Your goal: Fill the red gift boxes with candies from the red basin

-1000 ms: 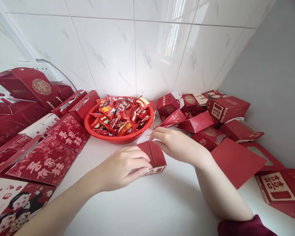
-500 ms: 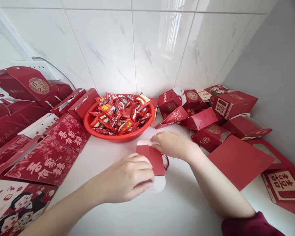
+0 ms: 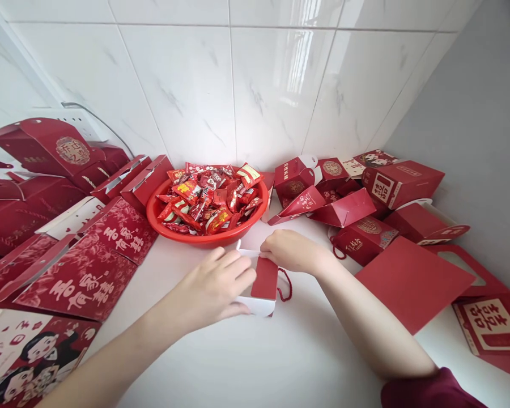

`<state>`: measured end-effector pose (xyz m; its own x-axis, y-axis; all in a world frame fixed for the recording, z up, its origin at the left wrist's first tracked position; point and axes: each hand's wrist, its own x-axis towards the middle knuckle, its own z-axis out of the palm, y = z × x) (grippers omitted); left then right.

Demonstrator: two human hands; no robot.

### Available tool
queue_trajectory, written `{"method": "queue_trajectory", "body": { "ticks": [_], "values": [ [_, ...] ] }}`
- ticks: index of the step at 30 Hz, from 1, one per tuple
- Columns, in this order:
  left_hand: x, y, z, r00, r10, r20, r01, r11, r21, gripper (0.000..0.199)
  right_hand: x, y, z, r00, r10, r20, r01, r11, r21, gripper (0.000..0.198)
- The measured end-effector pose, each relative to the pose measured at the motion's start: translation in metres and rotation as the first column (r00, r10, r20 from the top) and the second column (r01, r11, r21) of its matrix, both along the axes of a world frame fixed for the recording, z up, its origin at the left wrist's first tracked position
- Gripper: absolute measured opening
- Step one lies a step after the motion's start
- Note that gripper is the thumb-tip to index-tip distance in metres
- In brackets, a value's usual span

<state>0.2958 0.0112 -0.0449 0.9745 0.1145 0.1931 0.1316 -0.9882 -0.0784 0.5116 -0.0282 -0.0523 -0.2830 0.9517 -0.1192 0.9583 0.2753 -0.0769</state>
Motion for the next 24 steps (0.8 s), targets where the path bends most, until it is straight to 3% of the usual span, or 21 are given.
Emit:
{"method": "queue_trajectory", "body": {
  "ticks": [3,7,13,17,21,22,24],
  "values": [
    [-0.002,0.006,0.002,0.992,0.126,-0.021,-0.126,0.992,-0.015,0.050,0.000,-0.001,0.000,1.000,-0.011,-0.002,0.011,1.000,0.002,0.034],
    [-0.002,0.012,-0.001,0.965,0.178,-0.193,-0.214,0.959,-0.186,0.054,-0.004,-0.005,0.001,1.000,-0.021,-0.010,0.021,1.000,0.005,0.032],
    [-0.002,0.025,-0.011,0.924,0.161,-0.347,-0.313,0.839,-0.445,0.048,-0.003,-0.002,0.001,0.998,-0.031,-0.051,0.030,0.999,-0.012,0.033],
    [-0.004,0.027,-0.013,0.909,0.180,-0.376,-0.345,0.830,-0.438,0.046,0.001,-0.002,0.002,0.992,-0.055,-0.112,0.054,0.998,-0.009,0.027],
    [-0.005,0.022,-0.011,0.897,0.218,-0.385,-0.371,0.844,-0.387,0.050,-0.007,-0.011,0.009,0.922,-0.003,-0.386,0.087,0.976,0.199,0.020],
    [-0.005,0.020,-0.010,0.898,0.222,-0.380,-0.370,0.850,-0.376,0.051,-0.010,-0.014,0.011,0.899,0.043,-0.436,0.063,0.972,0.227,0.021],
    [-0.004,0.019,-0.010,0.903,0.216,-0.371,-0.358,0.857,-0.371,0.053,-0.017,-0.017,0.012,0.873,0.139,-0.468,-0.065,0.983,0.171,0.024]
  ]
}}
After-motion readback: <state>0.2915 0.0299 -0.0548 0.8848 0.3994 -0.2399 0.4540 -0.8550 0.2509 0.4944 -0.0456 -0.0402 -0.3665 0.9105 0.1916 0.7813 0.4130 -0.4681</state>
